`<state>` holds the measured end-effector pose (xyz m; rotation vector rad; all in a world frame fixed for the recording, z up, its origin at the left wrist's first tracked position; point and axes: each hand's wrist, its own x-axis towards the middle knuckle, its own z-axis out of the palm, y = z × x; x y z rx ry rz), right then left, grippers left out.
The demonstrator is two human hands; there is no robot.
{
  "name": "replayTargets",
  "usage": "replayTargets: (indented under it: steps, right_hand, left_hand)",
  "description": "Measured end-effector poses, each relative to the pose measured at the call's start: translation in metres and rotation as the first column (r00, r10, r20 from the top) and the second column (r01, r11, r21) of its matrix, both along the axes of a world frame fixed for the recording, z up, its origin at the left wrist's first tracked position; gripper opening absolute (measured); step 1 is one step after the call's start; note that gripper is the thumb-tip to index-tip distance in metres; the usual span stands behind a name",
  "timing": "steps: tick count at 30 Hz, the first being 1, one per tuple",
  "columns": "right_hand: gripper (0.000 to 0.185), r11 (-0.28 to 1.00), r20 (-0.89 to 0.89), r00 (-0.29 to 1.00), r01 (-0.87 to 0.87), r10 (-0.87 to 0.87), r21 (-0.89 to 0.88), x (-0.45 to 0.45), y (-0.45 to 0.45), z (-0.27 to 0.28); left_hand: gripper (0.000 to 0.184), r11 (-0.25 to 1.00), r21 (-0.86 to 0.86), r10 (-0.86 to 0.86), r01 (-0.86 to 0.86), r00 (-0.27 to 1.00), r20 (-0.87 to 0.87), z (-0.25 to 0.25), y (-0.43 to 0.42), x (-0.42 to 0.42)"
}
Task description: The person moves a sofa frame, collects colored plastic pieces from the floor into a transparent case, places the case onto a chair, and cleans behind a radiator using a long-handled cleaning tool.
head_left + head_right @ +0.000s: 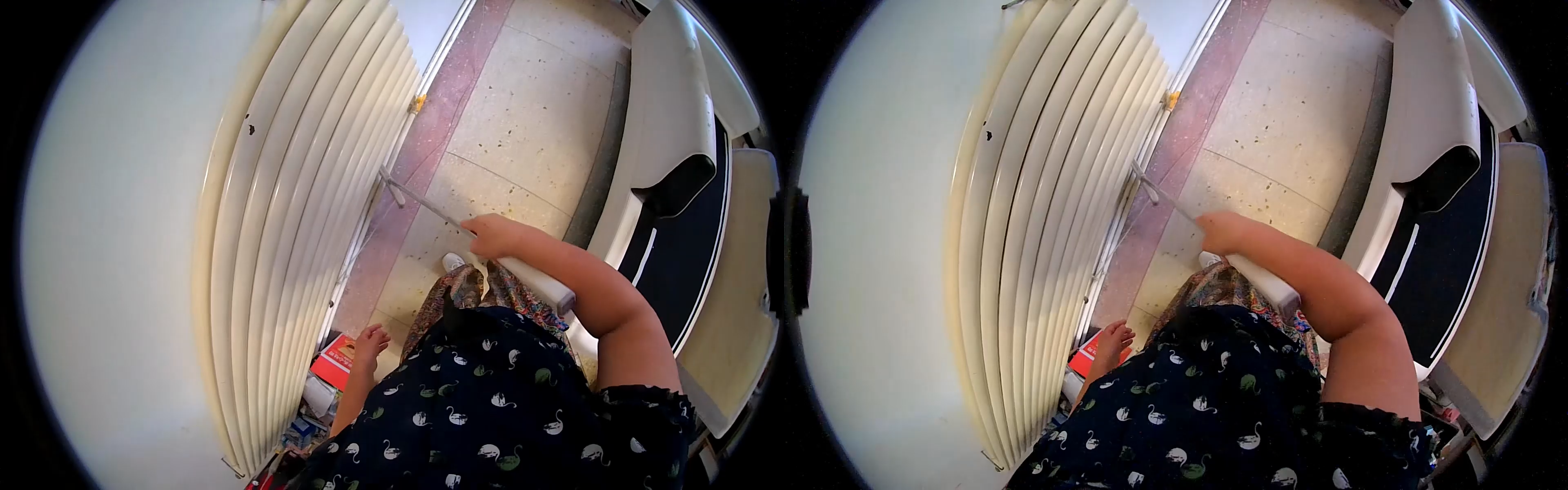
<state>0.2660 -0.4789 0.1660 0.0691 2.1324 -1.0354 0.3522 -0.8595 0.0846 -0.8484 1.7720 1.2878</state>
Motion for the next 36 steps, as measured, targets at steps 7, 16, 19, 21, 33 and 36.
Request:
replayTargets:
  steps: [7, 16, 19, 21, 33, 36]
  right_hand:
    - [0.038, 0.977, 0.157, 0.966, 0.21, -0.205, -0.019, -0.014, -0.004, -0.044]
    - [0.049, 0.963, 0.001, 0.964, 0.267, -0.267, 0.027, 0.025, -0.013, -0.048]
    - [0.048, 0.998, 0.01, 0.999, 0.049, -0.05, 0.04, 0.033, -0.03, -0.056]
    - [0.046, 0.992, -0.015, 0.994, -0.103, 0.104, 0.066, 0.037, -0.045, -0.047]
    - [0.045, 0.983, 0.176, 0.98, -0.065, 0.096, -0.173, 0.03, -0.07, -0.036]
    - [0.048, 0.989, 0.115, 0.99, 0.089, -0.076, -0.117, 0.039, -0.049, -0.039]
  left_hand:
    - [0.033, 0.999, 0.024, -0.022, 0.024, 0.996, -0.092, 0.008, 0.01, -0.01]
    - [0.032, 0.999, 0.007, 0.032, -0.032, 0.999, -0.008, -0.007, 0.004, 0.008]
    - [0.031, 0.999, -0.036, 0.008, -0.007, 0.999, 0.046, -0.008, 0.001, 0.008]
    - [0.031, 1.0, -0.025, 0.019, -0.018, 1.0, 0.019, -0.013, -0.003, 0.006]
    - [0.031, 0.991, 0.035, 0.133, -0.132, 0.99, -0.047, -0.008, 0.0, 0.015]
    - [0.031, 0.987, 0.002, 0.16, -0.16, 0.987, -0.013, -0.01, -0.004, 0.021]
